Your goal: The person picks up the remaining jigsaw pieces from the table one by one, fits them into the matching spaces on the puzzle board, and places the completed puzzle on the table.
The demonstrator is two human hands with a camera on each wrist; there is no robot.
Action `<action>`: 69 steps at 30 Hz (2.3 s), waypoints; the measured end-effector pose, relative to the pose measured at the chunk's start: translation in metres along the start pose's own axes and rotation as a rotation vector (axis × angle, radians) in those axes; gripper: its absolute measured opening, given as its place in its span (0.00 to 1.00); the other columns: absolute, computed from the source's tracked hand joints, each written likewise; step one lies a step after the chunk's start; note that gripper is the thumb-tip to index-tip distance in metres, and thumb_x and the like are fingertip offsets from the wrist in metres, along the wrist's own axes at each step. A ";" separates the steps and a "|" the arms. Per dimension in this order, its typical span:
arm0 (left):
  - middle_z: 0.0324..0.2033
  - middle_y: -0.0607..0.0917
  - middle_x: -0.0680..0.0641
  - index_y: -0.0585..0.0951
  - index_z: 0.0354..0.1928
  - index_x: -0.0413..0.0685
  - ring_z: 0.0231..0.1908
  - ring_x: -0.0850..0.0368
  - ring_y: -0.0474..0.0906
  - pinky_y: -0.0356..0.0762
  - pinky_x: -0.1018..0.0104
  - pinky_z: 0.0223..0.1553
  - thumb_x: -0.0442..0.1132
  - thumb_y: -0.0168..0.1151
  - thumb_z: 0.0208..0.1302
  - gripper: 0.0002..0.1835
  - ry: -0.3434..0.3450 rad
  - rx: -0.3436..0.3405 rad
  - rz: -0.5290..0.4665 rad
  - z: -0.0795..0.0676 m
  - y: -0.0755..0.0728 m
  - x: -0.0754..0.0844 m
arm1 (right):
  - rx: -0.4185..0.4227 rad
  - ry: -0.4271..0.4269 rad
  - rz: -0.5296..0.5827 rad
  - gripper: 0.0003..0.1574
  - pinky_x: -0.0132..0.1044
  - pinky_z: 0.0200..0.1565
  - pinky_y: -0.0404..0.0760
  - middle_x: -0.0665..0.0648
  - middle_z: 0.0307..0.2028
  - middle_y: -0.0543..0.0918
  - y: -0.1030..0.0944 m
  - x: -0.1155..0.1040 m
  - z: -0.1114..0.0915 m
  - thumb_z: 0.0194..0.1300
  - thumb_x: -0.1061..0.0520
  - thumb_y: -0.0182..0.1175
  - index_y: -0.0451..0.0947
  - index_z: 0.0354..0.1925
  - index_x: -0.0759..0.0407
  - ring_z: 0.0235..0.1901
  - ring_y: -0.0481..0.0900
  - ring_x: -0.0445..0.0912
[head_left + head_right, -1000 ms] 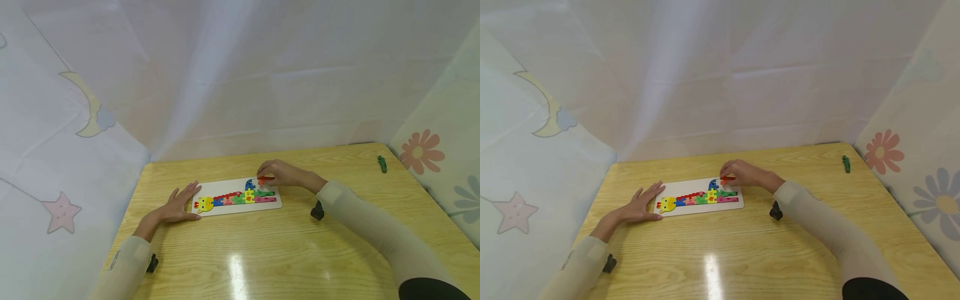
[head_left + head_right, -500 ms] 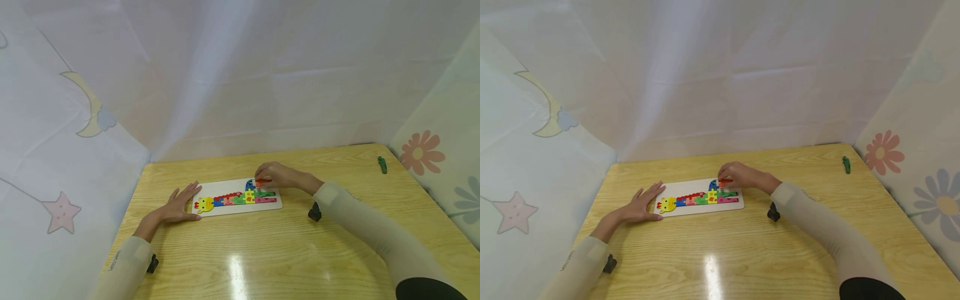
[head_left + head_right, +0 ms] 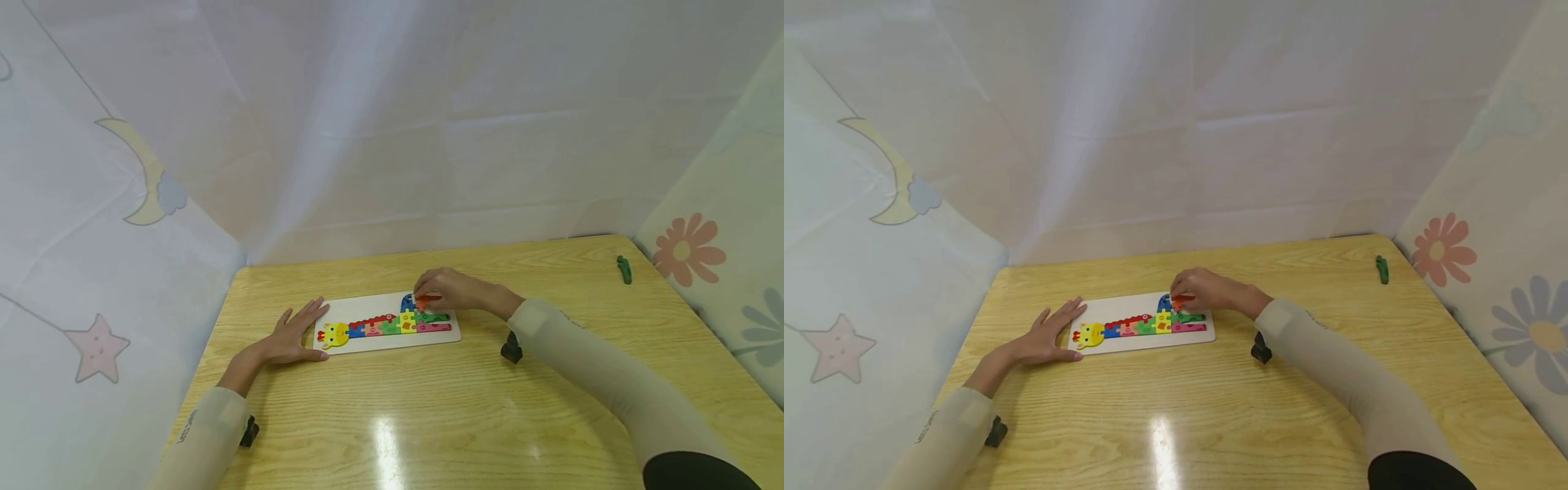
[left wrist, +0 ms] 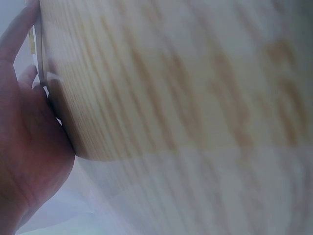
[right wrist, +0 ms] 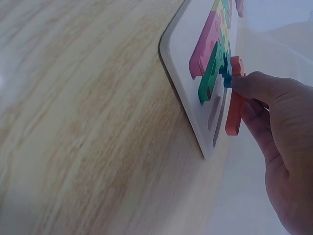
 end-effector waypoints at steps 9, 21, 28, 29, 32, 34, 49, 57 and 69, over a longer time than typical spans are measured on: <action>0.86 0.45 0.42 0.52 0.86 0.48 0.84 0.37 0.38 0.25 0.30 0.77 0.63 0.74 0.62 0.60 0.002 0.000 0.004 0.001 0.000 0.000 | -0.029 0.014 0.012 0.16 0.47 0.57 0.86 0.62 0.54 0.87 0.007 0.004 0.004 0.67 0.63 0.73 0.89 0.53 0.66 0.56 0.85 0.55; 0.85 0.45 0.41 0.52 0.86 0.47 0.84 0.36 0.39 0.26 0.29 0.77 0.62 0.74 0.63 0.59 0.002 -0.003 0.019 0.001 0.000 0.002 | -0.042 -0.002 -0.024 0.16 0.47 0.58 0.86 0.61 0.54 0.88 0.012 0.006 0.004 0.68 0.62 0.72 0.89 0.54 0.63 0.56 0.85 0.54; 0.85 0.45 0.40 0.52 0.85 0.45 0.84 0.35 0.39 0.26 0.28 0.77 0.62 0.74 0.63 0.60 -0.001 0.003 0.026 -0.001 -0.001 0.004 | -0.049 -0.002 -0.013 0.16 0.47 0.57 0.86 0.61 0.55 0.88 0.015 0.007 0.005 0.69 0.63 0.71 0.89 0.54 0.63 0.56 0.85 0.53; 0.85 0.45 0.39 0.53 0.85 0.44 0.83 0.35 0.39 0.26 0.28 0.76 0.62 0.74 0.62 0.60 0.001 0.006 0.019 -0.001 -0.002 0.004 | -0.050 -0.002 -0.016 0.15 0.47 0.57 0.86 0.61 0.55 0.88 0.015 0.007 0.005 0.69 0.62 0.71 0.89 0.54 0.63 0.56 0.85 0.53; 0.85 0.45 0.40 0.53 0.85 0.45 0.84 0.35 0.39 0.26 0.28 0.76 0.62 0.74 0.62 0.60 -0.003 0.005 0.019 -0.002 -0.002 0.004 | -0.049 0.002 -0.017 0.15 0.47 0.58 0.86 0.61 0.55 0.88 0.016 0.007 0.005 0.69 0.62 0.71 0.89 0.54 0.63 0.56 0.85 0.53; 0.85 0.44 0.41 0.52 0.86 0.46 0.84 0.36 0.38 0.26 0.28 0.77 0.62 0.74 0.62 0.60 -0.008 -0.002 0.026 -0.002 -0.002 0.003 | -0.044 -0.003 -0.019 0.15 0.47 0.58 0.86 0.61 0.54 0.88 0.015 0.007 0.006 0.69 0.63 0.71 0.90 0.53 0.63 0.56 0.85 0.53; 0.86 0.43 0.42 0.51 0.86 0.49 0.84 0.38 0.38 0.24 0.30 0.77 0.63 0.73 0.62 0.60 -0.012 -0.008 0.022 -0.001 0.001 -0.002 | -0.022 0.008 -0.029 0.15 0.50 0.58 0.85 0.62 0.54 0.87 0.011 0.009 0.001 0.67 0.61 0.73 0.90 0.52 0.64 0.56 0.85 0.55; 0.86 0.44 0.42 0.52 0.86 0.48 0.84 0.37 0.38 0.25 0.30 0.77 0.63 0.74 0.62 0.60 -0.013 0.001 0.018 -0.003 -0.001 0.002 | -0.003 0.014 -0.056 0.15 0.52 0.58 0.85 0.61 0.53 0.88 0.006 0.009 -0.007 0.68 0.60 0.73 0.90 0.51 0.63 0.55 0.84 0.55; 0.85 0.45 0.40 0.52 0.86 0.47 0.84 0.36 0.39 0.26 0.29 0.77 0.61 0.75 0.62 0.60 0.000 0.000 0.012 -0.002 -0.001 0.005 | 0.057 0.076 -0.015 0.21 0.53 0.58 0.85 0.61 0.55 0.87 -0.008 0.015 -0.027 0.65 0.59 0.75 0.88 0.55 0.65 0.56 0.85 0.57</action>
Point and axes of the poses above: each hand's wrist, its own z-axis towards the middle knuckle, its own y-axis out of the palm, x = y × z, the point moved 8 cm from there along z, towards the middle knuckle
